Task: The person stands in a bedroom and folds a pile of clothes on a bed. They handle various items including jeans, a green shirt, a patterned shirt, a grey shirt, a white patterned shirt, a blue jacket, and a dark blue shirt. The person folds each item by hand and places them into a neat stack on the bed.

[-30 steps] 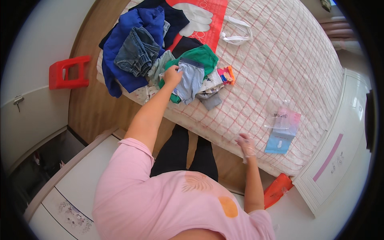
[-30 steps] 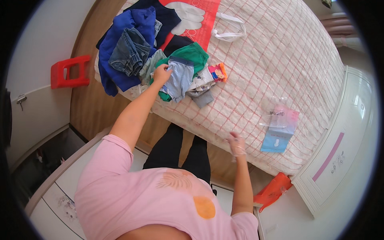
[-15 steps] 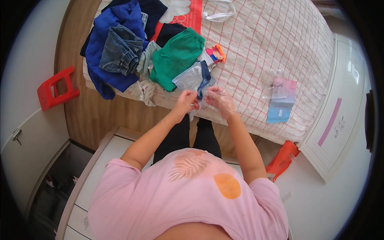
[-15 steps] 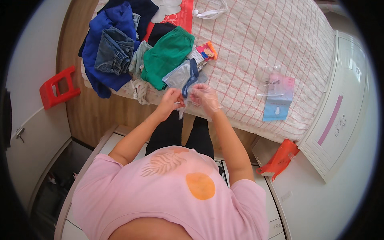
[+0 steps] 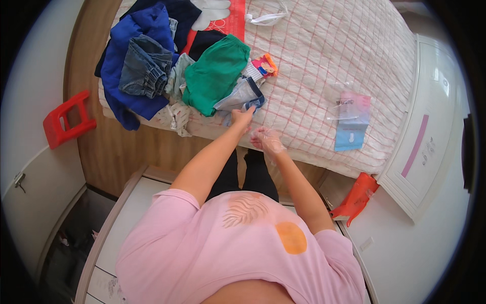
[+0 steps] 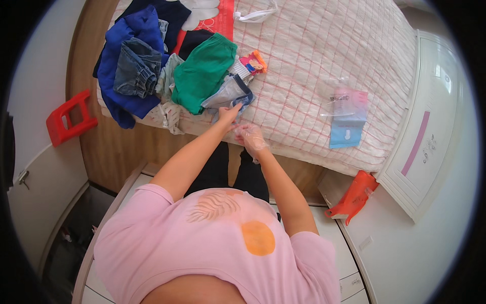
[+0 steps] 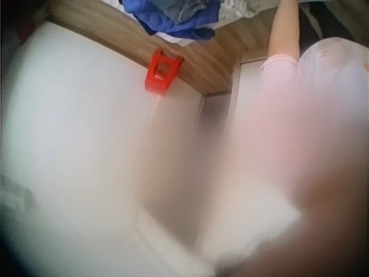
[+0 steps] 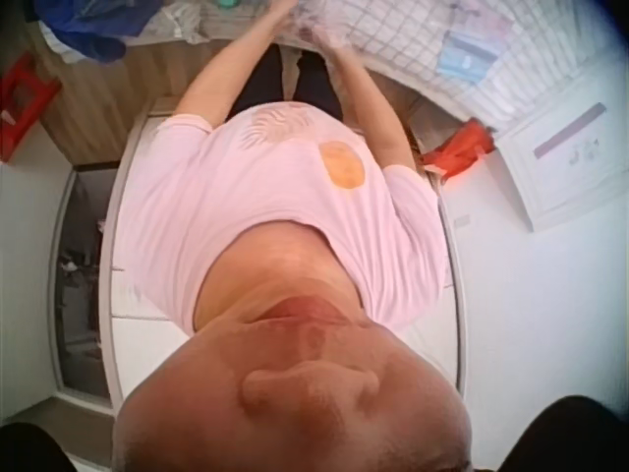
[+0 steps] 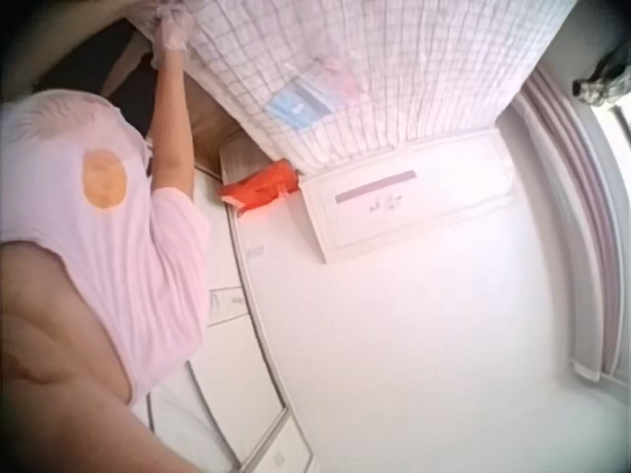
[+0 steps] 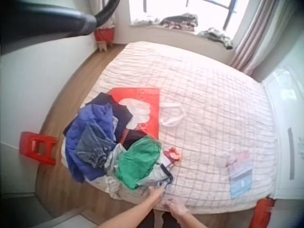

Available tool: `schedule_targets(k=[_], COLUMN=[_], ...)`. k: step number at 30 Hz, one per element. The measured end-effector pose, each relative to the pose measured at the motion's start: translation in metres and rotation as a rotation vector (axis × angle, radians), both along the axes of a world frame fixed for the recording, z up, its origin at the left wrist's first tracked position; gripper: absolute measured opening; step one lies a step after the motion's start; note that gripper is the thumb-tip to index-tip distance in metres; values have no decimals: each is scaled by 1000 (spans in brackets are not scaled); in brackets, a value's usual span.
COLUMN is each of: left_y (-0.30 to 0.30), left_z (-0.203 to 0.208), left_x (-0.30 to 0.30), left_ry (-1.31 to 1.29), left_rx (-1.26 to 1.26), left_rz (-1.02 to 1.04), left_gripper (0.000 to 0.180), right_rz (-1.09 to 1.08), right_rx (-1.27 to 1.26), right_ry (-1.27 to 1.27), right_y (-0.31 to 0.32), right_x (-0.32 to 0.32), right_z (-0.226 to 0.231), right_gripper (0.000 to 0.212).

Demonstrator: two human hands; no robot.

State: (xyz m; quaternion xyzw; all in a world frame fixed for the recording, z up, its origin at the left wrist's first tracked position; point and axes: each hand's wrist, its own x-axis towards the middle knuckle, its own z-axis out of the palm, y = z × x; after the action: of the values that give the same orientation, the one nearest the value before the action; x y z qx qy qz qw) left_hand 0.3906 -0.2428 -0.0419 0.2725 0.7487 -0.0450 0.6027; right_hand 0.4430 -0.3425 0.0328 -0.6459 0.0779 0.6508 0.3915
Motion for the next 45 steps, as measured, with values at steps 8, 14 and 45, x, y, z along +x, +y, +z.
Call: schedule_targets(k=[8,14,45], left_y=[-14,-9,-4], left_z=[29,145,414], left_x=[-49,-72,-50], left_ry=[-460,-876,387], left_rx=[674,458,1265], left_rz=[-624,-570,-2632], left_gripper=[21,20,7], right_rz=[376,947,1956], right_rx=[342,507,-377], right_ry=[-1207,-1492,-1502], right_y=[-24,-3,0], right_x=[38,36,101], right_z=[37,122,351], right_gripper=[33,35,24])
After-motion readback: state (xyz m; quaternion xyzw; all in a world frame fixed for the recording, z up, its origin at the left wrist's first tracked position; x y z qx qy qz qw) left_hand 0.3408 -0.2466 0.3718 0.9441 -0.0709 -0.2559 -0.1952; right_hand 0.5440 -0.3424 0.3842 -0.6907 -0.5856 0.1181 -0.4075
